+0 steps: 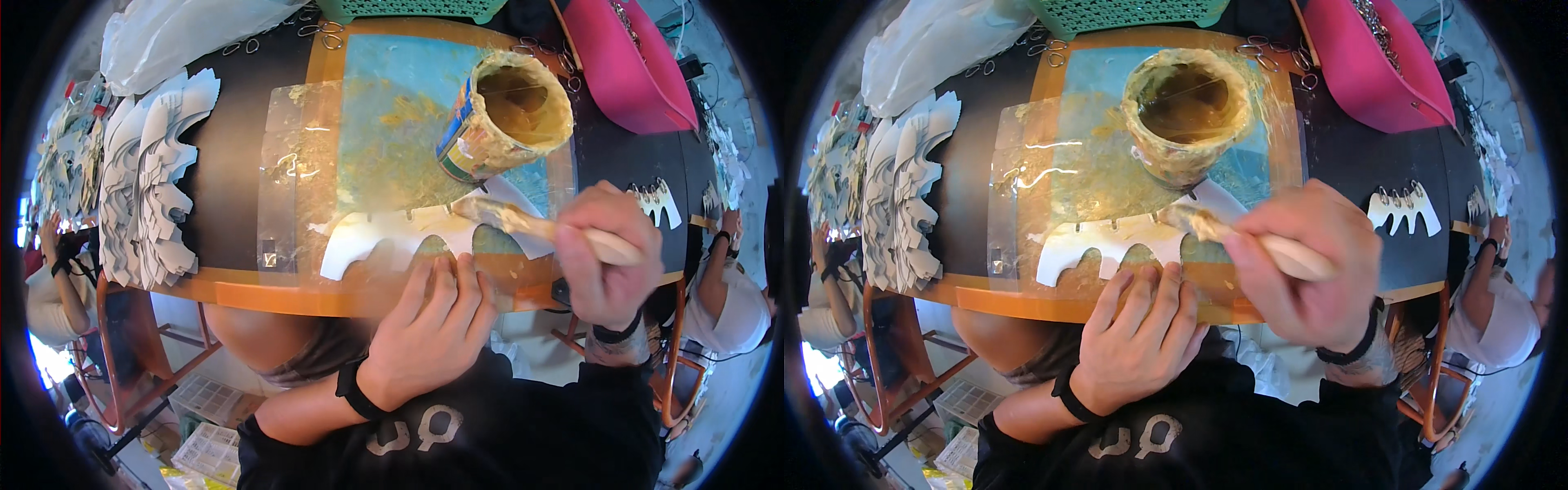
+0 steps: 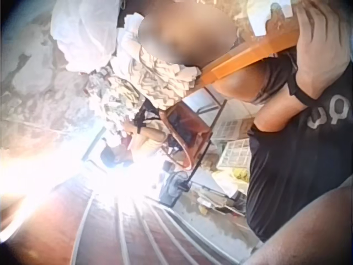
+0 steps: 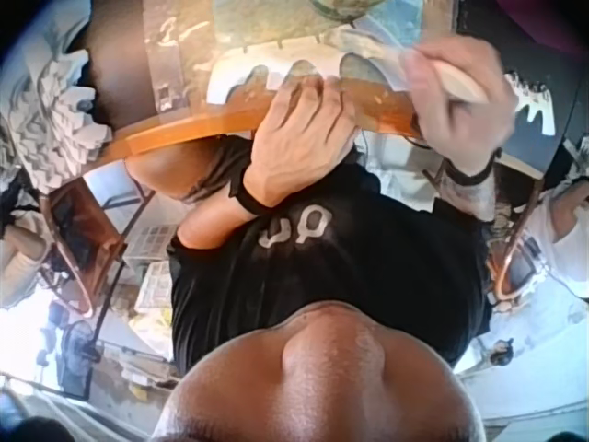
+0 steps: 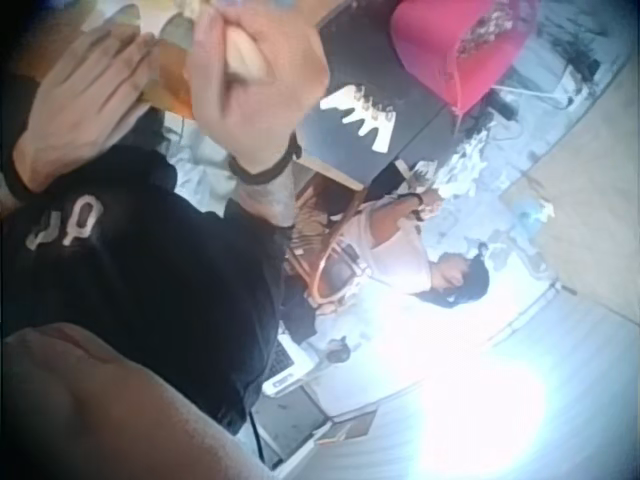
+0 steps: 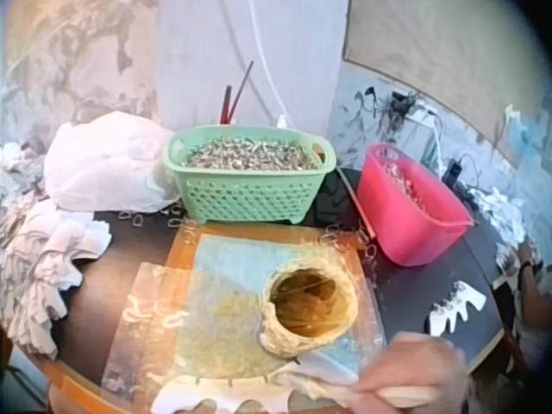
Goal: The person applies a yellowish paste to white plastic pieces using a brush and then inserts metal rings into the holes. The person repeats this process for multiple pieces, placing the finished items on the table.
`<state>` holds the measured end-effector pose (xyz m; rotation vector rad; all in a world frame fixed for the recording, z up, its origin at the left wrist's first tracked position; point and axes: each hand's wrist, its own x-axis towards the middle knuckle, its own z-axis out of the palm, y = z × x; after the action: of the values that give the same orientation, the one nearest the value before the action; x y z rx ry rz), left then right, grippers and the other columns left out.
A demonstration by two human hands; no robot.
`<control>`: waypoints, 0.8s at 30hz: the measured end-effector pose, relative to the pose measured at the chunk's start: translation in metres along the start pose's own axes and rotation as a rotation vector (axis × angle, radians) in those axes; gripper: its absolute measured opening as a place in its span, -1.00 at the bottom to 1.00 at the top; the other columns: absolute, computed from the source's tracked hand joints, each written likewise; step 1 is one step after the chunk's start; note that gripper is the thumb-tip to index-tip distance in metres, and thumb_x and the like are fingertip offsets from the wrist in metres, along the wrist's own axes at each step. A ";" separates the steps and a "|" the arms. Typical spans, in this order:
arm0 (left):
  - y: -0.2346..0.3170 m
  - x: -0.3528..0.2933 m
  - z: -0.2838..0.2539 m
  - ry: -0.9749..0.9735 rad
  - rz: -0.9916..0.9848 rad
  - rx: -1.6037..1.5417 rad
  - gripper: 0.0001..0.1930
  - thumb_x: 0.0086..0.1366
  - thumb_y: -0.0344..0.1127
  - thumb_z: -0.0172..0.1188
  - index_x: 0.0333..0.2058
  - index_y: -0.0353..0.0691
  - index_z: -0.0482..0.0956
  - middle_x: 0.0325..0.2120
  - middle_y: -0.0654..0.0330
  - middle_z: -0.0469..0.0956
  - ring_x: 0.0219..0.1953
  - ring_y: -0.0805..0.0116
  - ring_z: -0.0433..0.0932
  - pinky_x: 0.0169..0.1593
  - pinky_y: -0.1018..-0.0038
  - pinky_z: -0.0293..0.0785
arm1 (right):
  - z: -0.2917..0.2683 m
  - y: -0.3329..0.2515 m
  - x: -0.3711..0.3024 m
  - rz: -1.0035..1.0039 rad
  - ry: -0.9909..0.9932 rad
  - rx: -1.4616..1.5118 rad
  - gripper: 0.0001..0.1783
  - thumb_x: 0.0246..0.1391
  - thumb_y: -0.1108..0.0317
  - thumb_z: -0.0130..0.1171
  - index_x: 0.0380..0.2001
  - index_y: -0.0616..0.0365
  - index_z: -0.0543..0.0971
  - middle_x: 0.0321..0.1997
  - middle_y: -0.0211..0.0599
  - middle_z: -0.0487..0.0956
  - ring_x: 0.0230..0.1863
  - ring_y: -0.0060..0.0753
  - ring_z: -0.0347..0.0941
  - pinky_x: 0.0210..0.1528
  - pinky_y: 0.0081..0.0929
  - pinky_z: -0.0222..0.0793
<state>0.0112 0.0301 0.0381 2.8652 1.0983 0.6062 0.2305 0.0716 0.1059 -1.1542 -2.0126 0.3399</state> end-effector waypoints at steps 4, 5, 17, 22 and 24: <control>-0.001 0.006 -0.006 -0.015 -0.026 -0.074 -0.54 0.21 -0.06 0.34 -0.07 -0.33 0.63 -0.06 -0.08 0.64 0.01 0.04 0.61 0.20 0.14 0.47 | -0.003 0.004 -0.012 0.203 0.289 -0.168 -0.92 0.10 0.53 0.35 -0.36 0.21 0.61 -0.45 -0.24 0.60 -0.50 -0.43 0.53 -0.42 -0.47 0.39; -0.001 0.008 -0.008 -0.029 -0.025 -0.107 -0.53 0.22 -0.05 0.33 -0.07 -0.33 0.63 -0.07 -0.08 0.64 0.01 0.03 0.61 0.19 0.14 0.47 | -0.002 0.004 -0.014 0.168 0.296 -0.039 -0.92 0.10 0.53 0.35 -0.37 0.21 0.61 -0.45 -0.24 0.60 -0.50 -0.42 0.53 -0.42 -0.46 0.40; 0.008 0.028 0.006 -0.083 -0.013 0.019 -0.37 0.34 0.17 0.16 0.16 -0.25 0.53 0.24 0.06 0.51 -0.07 0.10 0.48 0.01 0.30 0.43 | -0.009 0.011 -0.015 0.057 0.089 0.036 -0.89 0.10 0.51 0.38 -0.34 0.21 0.61 -0.42 -0.22 0.62 -0.47 -0.38 0.59 -0.40 -0.46 0.47; 0.009 0.025 0.009 -0.099 -0.016 0.058 -0.34 0.34 0.19 0.14 0.19 -0.24 0.52 0.32 0.10 0.46 -0.05 0.14 0.41 0.04 0.31 0.40 | -0.010 0.008 -0.022 0.164 0.210 -0.032 -0.88 0.10 0.50 0.37 -0.31 0.22 0.61 -0.39 -0.19 0.65 -0.47 -0.35 0.61 -0.39 -0.45 0.48; 0.010 0.025 0.010 -0.103 -0.008 0.070 -0.34 0.34 0.19 0.15 0.19 -0.23 0.52 0.32 0.10 0.46 -0.05 0.14 0.42 0.04 0.30 0.40 | -0.007 0.013 -0.021 0.032 0.122 0.083 -0.91 0.14 0.48 0.34 -0.32 0.21 0.61 -0.40 -0.21 0.65 -0.47 -0.35 0.62 -0.39 -0.45 0.50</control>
<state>0.0380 0.0405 0.0390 2.9114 1.1376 0.4232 0.2491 0.0600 0.0927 -1.1292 -1.8594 0.3576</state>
